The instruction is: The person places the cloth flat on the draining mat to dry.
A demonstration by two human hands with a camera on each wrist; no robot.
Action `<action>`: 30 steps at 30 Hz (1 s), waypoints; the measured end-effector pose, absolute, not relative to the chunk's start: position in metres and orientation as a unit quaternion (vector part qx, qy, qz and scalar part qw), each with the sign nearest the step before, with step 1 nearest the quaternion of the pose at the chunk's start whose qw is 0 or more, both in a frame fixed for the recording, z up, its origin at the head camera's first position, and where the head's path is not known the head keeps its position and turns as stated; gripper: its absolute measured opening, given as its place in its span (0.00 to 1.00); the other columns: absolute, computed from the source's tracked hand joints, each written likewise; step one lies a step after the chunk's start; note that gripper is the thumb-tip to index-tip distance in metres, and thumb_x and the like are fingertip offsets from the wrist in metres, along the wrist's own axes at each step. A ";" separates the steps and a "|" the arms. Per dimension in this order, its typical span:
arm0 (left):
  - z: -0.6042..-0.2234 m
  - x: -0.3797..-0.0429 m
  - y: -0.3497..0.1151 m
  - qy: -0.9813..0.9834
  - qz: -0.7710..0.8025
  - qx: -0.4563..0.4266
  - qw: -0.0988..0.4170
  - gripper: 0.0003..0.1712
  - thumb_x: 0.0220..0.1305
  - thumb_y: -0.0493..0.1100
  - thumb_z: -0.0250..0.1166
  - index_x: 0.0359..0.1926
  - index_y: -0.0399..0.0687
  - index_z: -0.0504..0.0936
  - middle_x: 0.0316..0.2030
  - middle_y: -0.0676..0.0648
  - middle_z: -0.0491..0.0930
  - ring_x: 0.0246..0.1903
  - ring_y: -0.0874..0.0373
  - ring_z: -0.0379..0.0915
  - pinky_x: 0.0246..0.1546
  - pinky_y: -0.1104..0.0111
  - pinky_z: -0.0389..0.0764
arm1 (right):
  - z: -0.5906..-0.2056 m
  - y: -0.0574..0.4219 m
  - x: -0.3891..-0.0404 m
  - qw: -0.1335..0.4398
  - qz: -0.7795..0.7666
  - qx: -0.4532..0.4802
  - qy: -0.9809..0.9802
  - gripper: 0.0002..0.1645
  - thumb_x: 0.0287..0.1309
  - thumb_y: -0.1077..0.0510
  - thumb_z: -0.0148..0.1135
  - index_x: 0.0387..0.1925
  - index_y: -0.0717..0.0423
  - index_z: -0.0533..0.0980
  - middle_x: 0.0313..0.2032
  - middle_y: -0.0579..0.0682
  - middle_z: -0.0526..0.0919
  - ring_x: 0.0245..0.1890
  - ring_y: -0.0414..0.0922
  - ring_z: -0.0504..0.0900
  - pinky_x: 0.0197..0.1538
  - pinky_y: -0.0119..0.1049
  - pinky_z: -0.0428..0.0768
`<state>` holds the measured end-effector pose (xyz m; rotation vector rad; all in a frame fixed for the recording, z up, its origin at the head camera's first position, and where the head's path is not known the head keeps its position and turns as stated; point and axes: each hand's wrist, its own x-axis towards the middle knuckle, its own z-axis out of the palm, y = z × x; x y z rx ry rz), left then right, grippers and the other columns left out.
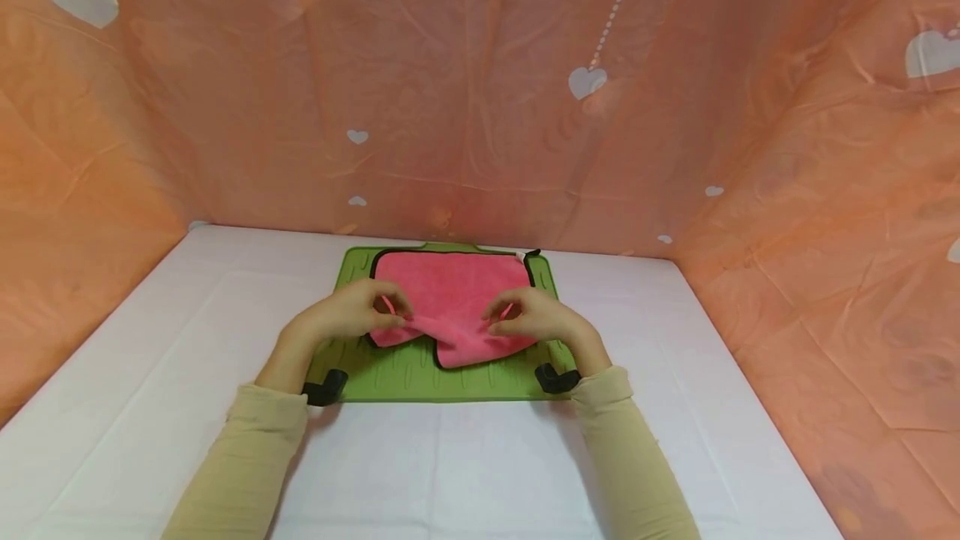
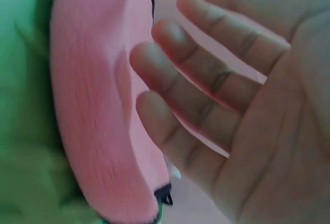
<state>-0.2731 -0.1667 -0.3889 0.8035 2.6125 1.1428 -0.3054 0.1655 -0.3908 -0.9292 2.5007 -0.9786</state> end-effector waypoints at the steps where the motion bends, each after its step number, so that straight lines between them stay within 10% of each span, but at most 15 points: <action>1: -0.388 -0.272 -0.165 0.877 0.381 0.275 0.099 0.05 0.68 0.35 0.69 0.44 0.44 0.87 0.39 0.50 0.86 0.41 0.54 0.80 0.40 0.62 0.81 | -0.391 0.162 -0.304 0.161 -0.337 -0.332 0.866 0.12 0.63 0.57 0.73 0.47 0.56 0.86 0.43 0.45 0.89 0.43 0.42 0.85 0.47 0.36 0.82; 30: -0.408 -0.272 -0.145 0.921 0.273 0.261 0.097 0.10 0.58 0.29 0.75 0.37 0.47 0.89 0.35 0.53 0.84 0.37 0.57 0.76 0.43 0.61 0.81 | -0.409 0.135 -0.299 0.146 -0.299 -0.342 0.878 0.03 0.65 0.58 0.72 0.38 0.51 0.83 0.34 0.41 0.83 0.37 0.39 0.77 0.44 0.33 0.77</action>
